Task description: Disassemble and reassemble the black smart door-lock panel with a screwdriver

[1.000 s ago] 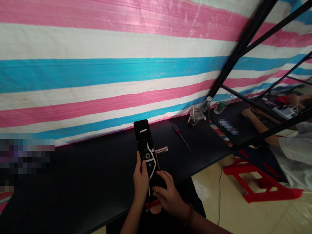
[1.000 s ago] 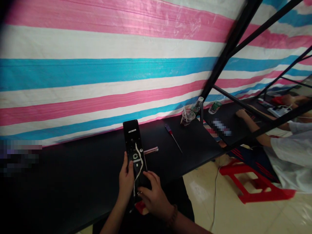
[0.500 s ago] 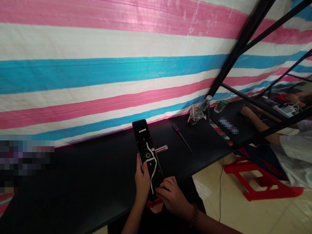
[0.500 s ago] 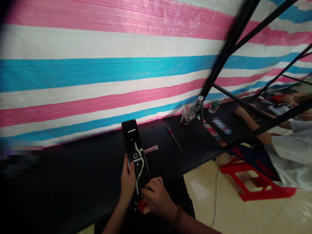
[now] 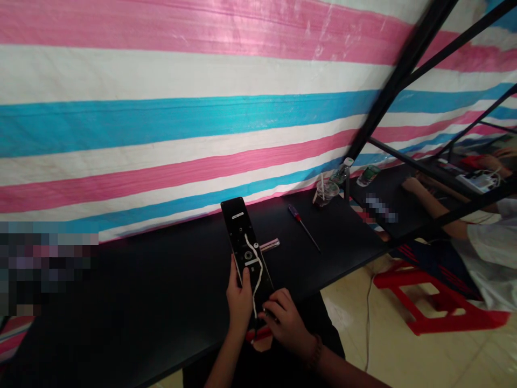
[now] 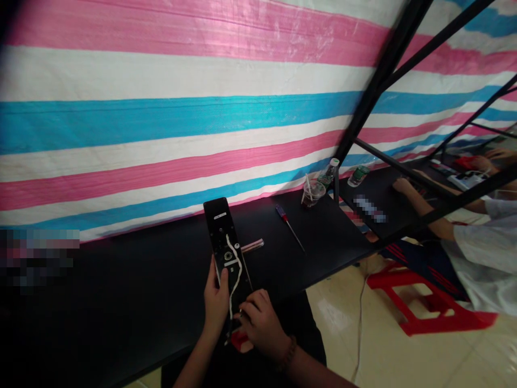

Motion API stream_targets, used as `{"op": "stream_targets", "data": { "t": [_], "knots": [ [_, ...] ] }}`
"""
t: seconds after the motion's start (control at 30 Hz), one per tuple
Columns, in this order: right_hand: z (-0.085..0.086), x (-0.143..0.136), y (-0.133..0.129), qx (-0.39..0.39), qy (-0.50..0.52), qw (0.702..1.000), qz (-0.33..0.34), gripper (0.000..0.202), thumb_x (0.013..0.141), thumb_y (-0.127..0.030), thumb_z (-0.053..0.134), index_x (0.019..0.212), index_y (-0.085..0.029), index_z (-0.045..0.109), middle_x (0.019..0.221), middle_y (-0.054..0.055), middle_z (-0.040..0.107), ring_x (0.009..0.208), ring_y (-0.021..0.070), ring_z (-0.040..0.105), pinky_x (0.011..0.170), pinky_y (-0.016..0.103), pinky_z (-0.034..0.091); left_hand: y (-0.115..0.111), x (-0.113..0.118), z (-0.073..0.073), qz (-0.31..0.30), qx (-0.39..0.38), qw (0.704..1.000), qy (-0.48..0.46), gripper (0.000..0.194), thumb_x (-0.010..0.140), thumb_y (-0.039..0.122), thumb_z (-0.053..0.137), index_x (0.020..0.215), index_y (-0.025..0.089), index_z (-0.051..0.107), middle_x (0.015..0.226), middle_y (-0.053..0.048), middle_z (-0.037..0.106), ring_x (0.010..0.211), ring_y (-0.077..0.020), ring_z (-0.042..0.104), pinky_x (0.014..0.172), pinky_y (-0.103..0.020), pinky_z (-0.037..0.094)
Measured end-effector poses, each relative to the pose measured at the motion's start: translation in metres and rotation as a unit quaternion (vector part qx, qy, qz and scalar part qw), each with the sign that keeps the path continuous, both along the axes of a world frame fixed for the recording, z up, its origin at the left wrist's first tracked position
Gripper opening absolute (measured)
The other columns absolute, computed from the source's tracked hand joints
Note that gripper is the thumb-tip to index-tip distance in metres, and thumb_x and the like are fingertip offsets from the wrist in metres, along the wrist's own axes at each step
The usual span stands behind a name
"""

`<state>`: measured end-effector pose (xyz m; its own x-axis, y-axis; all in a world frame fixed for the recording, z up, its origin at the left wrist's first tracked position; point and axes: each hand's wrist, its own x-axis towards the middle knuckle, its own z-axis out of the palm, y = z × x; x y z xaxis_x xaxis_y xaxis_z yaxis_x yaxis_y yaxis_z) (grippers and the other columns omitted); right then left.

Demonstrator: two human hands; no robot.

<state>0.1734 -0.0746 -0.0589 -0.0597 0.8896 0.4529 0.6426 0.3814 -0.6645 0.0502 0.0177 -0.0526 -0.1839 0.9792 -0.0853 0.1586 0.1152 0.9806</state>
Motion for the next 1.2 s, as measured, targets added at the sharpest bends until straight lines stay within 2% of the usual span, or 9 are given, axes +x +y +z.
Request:
{"op": "stream_targets", "data": {
  "t": [0.1,0.23,0.47,0.63,0.7,0.8,0.9,0.97,1.2],
  "knots": [
    [0.008,0.012,-0.001,-0.031,-0.029,0.997,0.057,0.033,0.087,-0.015,0.071,0.12,-0.019,0.065,0.099,0.009,0.064,0.093,0.023,0.055,0.077,0.036,0.053,-0.002,0.001,-0.001,-0.002,0.007,1.0,-0.002,0.063,0.099,0.046,0.05,0.156,0.025,0.037,0.156,-0.008,0.048,0.139,-0.0261,0.051,0.115,-0.037,0.041],
    [0.008,0.016,0.001,0.009,-0.044,0.996,0.082,0.02,0.091,-0.01,0.064,0.108,-0.02,0.07,0.09,0.007,0.065,0.086,0.0213,0.055,0.072,0.034,0.051,-0.002,0.002,0.0,0.006,0.021,1.0,-0.008,0.061,0.099,0.045,0.05,0.155,0.025,0.04,0.158,-0.007,0.045,0.143,-0.0256,0.046,0.118,-0.038,0.038],
    [-0.004,-0.006,0.004,0.067,-0.003,0.998,-0.004,0.007,0.094,-0.016,0.063,0.097,-0.019,0.069,0.077,0.005,0.063,0.076,0.0201,0.054,0.067,0.033,0.049,-0.002,0.0,-0.002,-0.002,0.009,1.0,-0.009,0.062,0.097,0.048,0.05,0.154,0.024,0.041,0.158,-0.008,0.046,0.144,-0.0262,0.045,0.117,-0.038,0.039],
    [-0.005,-0.008,0.006,0.059,-0.019,0.996,-0.058,0.013,0.094,-0.021,0.065,0.081,-0.021,0.065,0.071,0.003,0.058,0.074,0.0203,0.054,0.067,0.035,0.047,-0.006,-0.001,-0.001,-0.025,-0.002,0.999,-0.023,0.07,0.096,0.051,0.051,0.156,0.02,0.034,0.131,-0.014,0.068,0.118,-0.0267,0.067,0.098,-0.039,0.055],
    [-0.002,-0.002,0.005,0.044,-0.018,0.998,-0.042,0.008,0.092,-0.027,0.069,0.087,-0.021,0.066,0.075,0.003,0.061,0.076,0.0212,0.055,0.068,0.036,0.049,-0.006,-0.002,0.0,-0.029,-0.006,0.999,-0.028,0.071,0.095,0.052,0.052,0.155,0.02,0.034,0.12,-0.012,0.073,0.108,-0.026,0.071,0.089,-0.037,0.057],
    [0.007,0.011,0.002,0.018,-0.015,0.999,0.024,0.022,0.088,-0.031,0.075,0.105,-0.02,0.066,0.085,0.006,0.066,0.082,0.0225,0.058,0.071,0.036,0.052,-0.006,-0.003,0.003,-0.029,-0.006,0.999,-0.032,0.071,0.095,0.053,0.052,0.155,0.02,0.035,0.114,-0.011,0.073,0.102,-0.0251,0.073,0.085,-0.035,0.058],
    [0.016,0.02,0.0,-0.014,-0.033,0.996,0.083,0.024,0.093,-0.019,0.065,0.117,-0.02,0.064,0.094,0.008,0.067,0.089,0.0222,0.058,0.076,0.035,0.053,-0.005,-0.003,0.005,-0.03,-0.01,0.999,-0.033,0.071,0.094,0.054,0.052,0.155,0.02,0.036,0.111,-0.011,0.074,0.098,-0.0249,0.073,0.082,-0.036,0.058],
    [0.016,0.02,0.0,-0.01,-0.04,0.995,0.093,0.022,0.096,-0.013,0.058,0.115,-0.02,0.066,0.093,0.007,0.067,0.088,0.0214,0.057,0.076,0.035,0.053,-0.005,-0.003,0.005,-0.03,-0.012,0.999,-0.035,0.072,0.094,0.055,0.052,0.155,0.021,0.035,0.112,-0.011,0.074,0.098,-0.0252,0.073,0.083,-0.036,0.058],
    [-0.003,0.003,0.002,0.063,-0.003,0.998,0.012,0.011,0.096,-0.015,0.058,0.099,-0.02,0.068,0.081,0.006,0.065,0.08,0.0208,0.057,0.069,0.034,0.053,-0.006,-0.003,0.003,-0.019,-0.002,1.0,-0.022,0.069,0.094,0.052,0.052,0.154,0.021,0.038,0.121,-0.011,0.072,0.11,-0.0254,0.07,0.094,-0.037,0.055]
  ]
}}
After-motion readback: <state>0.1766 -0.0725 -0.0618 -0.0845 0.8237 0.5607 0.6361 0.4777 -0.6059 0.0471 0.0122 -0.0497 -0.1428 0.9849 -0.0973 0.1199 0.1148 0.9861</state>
